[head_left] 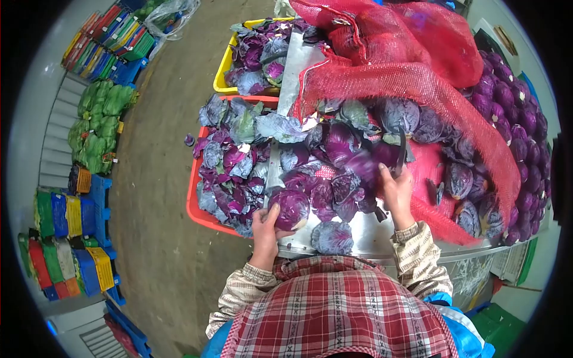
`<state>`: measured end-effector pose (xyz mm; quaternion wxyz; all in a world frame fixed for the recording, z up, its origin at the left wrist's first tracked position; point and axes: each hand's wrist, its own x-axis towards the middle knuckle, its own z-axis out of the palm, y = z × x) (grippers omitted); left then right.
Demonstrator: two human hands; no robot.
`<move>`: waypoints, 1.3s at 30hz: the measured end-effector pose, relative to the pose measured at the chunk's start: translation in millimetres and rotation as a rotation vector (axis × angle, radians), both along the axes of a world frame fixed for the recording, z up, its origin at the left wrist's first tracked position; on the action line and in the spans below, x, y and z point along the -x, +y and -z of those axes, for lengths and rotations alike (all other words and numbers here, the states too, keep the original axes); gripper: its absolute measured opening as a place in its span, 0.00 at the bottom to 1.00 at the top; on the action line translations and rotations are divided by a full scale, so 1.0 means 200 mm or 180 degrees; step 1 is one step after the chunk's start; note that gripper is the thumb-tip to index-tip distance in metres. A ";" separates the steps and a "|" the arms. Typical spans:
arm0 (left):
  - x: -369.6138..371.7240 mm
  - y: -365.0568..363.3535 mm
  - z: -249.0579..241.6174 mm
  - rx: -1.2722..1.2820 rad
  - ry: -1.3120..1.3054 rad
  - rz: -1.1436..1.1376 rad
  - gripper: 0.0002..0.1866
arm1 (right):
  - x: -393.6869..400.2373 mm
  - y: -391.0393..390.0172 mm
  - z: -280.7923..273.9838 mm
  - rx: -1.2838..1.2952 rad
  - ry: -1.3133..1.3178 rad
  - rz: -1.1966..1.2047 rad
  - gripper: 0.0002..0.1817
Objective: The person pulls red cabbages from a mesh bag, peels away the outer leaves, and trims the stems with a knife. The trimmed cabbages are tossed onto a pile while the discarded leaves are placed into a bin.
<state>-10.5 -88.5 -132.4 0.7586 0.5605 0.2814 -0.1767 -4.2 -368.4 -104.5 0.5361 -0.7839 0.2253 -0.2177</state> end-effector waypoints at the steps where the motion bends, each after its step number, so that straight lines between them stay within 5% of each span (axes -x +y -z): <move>1: 0.00 0.00 -0.01 0.0170 0.0149 0.0041 0.26 | 0.02 0.01 -0.02 0.0447 -0.0036 -0.0129 0.12; 3: 0.00 0.00 0.01 0.0367 0.0400 0.0380 0.26 | 0.06 0.10 -0.07 0.1078 0.0377 -0.0702 0.27; 4: 0.00 0.00 0.02 0.0564 0.0641 0.0713 0.26 | 0.09 0.18 -0.05 0.0921 -0.0236 -0.1374 0.30; 6: 0.02 -0.01 0.05 0.0557 0.0770 0.0973 0.30 | 0.12 0.30 0.08 0.0504 0.0325 -0.2501 0.33; 8: 0.04 -0.05 0.00 -0.0786 -0.0092 0.1521 0.36 | 0.12 0.34 0.12 0.0433 0.0233 -0.2528 0.25; 9: 0.07 -0.03 0.05 -0.1268 -0.1012 0.1754 0.47 | 0.10 0.34 0.10 0.0059 0.0696 -0.2426 0.21; 10: 0.10 -0.01 0.06 -0.1275 -0.0983 0.1747 0.47 | 0.10 0.35 0.10 -0.0328 0.1164 -0.2304 0.18; 12: 0.08 -0.03 -0.04 -0.2734 -0.1434 0.2434 0.57 | 0.09 0.34 0.15 -0.0377 0.0887 -0.2270 0.15; 20: 0.08 -0.12 -0.02 -0.3088 -0.1741 0.2305 0.57 | 0.13 0.36 0.13 0.0797 0.0206 -0.2135 0.23; 27: 0.06 -0.12 -0.02 -0.3009 -0.1840 0.2285 0.56 | 0.07 0.31 0.24 0.1504 -0.0378 -0.2095 0.09; 30: 0.06 -0.06 0.02 -0.2760 -0.2060 0.2156 0.54 | -0.06 0.17 0.29 0.1636 0.0146 -0.1104 0.07; 32: 0.07 -0.01 0.08 -0.1567 -0.1539 0.1621 0.51 | -0.11 0.07 0.23 0.2033 0.0003 -0.0772 0.05; 34: 0.08 0.02 0.09 -0.1488 -0.1486 0.1446 0.45 | -0.09 0.10 0.03 0.1870 -0.0554 -0.0584 0.08; 36: 0.09 0.02 0.04 0.0815 -0.0312 0.0585 0.41 | -0.01 0.15 -0.01 0.1517 -0.0629 -0.1368 0.10; 39: 0.09 0.01 0.06 0.1691 -0.0293 0.0538 0.38 | 0.11 0.30 -0.04 0.0194 0.0736 -0.2166 0.21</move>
